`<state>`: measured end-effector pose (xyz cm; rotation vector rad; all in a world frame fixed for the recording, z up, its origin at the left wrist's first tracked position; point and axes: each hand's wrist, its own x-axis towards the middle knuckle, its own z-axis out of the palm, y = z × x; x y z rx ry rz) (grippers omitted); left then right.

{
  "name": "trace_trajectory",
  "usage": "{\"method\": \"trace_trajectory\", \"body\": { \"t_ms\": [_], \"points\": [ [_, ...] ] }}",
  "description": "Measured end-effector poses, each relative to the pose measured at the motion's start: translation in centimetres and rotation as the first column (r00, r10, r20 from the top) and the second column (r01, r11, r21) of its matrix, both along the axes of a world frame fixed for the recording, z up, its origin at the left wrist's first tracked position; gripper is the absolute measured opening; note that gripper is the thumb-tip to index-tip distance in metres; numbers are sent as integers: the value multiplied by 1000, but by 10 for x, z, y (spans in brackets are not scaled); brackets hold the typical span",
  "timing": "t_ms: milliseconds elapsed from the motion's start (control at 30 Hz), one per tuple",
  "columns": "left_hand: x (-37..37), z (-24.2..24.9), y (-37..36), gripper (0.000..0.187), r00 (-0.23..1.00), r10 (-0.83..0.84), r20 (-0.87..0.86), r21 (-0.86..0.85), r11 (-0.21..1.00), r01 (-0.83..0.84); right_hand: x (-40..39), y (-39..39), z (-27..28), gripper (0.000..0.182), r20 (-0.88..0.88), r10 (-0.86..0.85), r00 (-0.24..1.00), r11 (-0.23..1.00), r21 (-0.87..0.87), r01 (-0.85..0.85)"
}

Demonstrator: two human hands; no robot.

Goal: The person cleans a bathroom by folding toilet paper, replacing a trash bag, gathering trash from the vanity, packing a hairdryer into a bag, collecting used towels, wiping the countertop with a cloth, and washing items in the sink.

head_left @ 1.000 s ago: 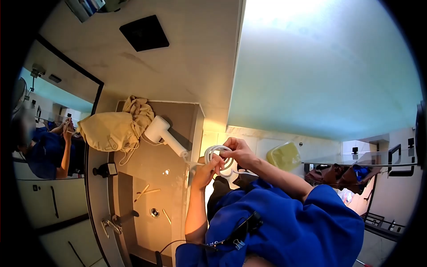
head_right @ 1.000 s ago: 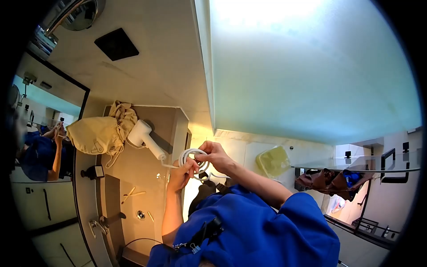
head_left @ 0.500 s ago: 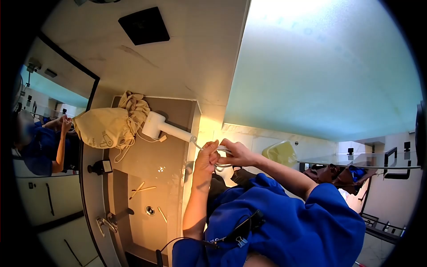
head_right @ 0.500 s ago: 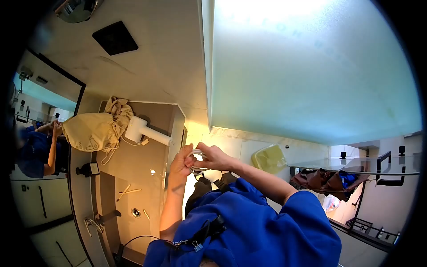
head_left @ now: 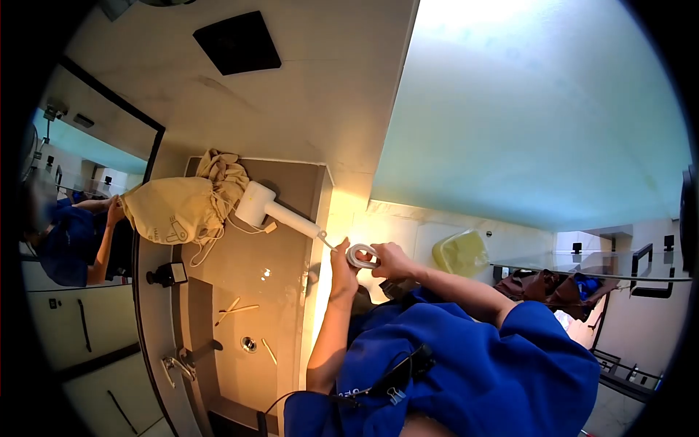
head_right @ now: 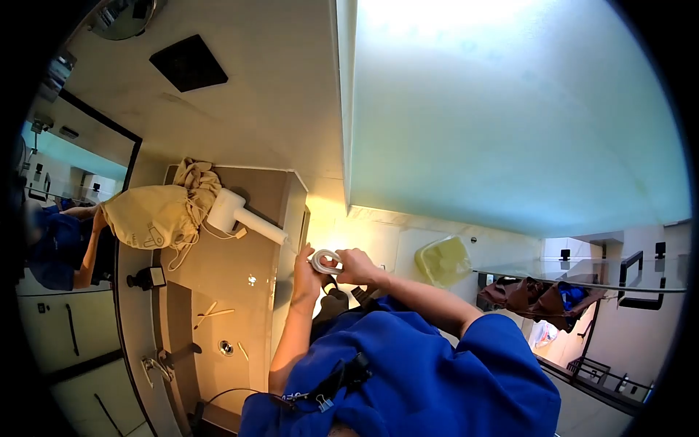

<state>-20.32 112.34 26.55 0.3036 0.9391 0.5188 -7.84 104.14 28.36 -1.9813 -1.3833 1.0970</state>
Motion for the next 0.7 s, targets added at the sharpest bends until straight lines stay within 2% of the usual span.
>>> {"method": "trace_trajectory", "body": {
  "t_ms": [33, 67, 100, 133, 167, 200, 267, 300, 367, 433, 500, 533, 567, 600, 667, 700],
  "points": [
    [-9, 37, 0, 42, 952, -100, -290, 256, 950, 178, 5, 3, 1, 25, -19, 10, 1000, 1000, 5, -10],
    [-22, 37, -4, 77, 906, -164, -391, 491, 795, 356, 10, 6, 5, 25, 4, 36, 999, 999, -36, -35],
    [-23, 70, -4, 85, 719, -23, -695, 644, 424, 636, 14, 9, 5, 25, 36, 71, 997, 997, -21, -70],
    [-22, 101, -3, 92, 494, 262, -829, 513, 5, 858, 16, 13, 4, 25, 67, 104, 992, 995, -4, -104],
    [-22, 101, 3, 105, 448, 215, -868, 414, -186, 891, 18, 18, 17, 22, 75, 142, 987, 989, 25, -144],
    [-14, 99, 11, 83, 516, 227, -826, 406, -394, 824, 17, 19, 22, 21, 137, 188, 972, 982, -1, -190],
    [-3, 40, 22, 48, 305, -97, -948, 320, -304, 897, 17, 27, 31, 18, 270, 283, 920, 958, -48, -281],
    [-1, 36, 19, 26, 434, 33, -900, 400, -329, 855, 18, 30, 38, 14, 318, 296, 901, 954, -61, -292],
    [9, 40, 20, 19, 428, 27, -903, 397, -325, 858, 21, 37, 48, 13, 399, 327, 857, 944, -97, -315],
    [15, 38, 15, 14, 399, 48, -916, 373, -268, 888, 20, 39, 54, 11, 449, 361, 817, 932, -148, -331],
    [24, 34, 15, 11, 389, 99, -916, 366, -194, 910, 30, 46, 53, 13, 400, 406, 821, 914, -196, -356],
    [25, 36, 17, 12, 426, 80, -901, 414, -131, 901, 38, 49, 52, 15, 369, 437, 820, 898, -227, -377],
    [26, 38, 20, 12, 466, 61, -883, 463, -62, 884, 49, 44, 54, 17, -6, 185, 983, 981, 61, -184],
    [24, 41, 21, 13, 503, 40, -863, 504, 13, 864, 60, 35, 56, 20, -438, -9, 899, 964, 234, 124],
    [24, 61, 28, 18, 627, -65, -776, 607, 192, 772, 63, 27, 48, 38, -757, -132, 639, 858, 236, 456],
    [27, 62, 34, 18, 635, -62, -770, 615, 192, 764, 56, 19, 34, 24, -661, -143, 736, 968, 61, 243]
  ]
}}
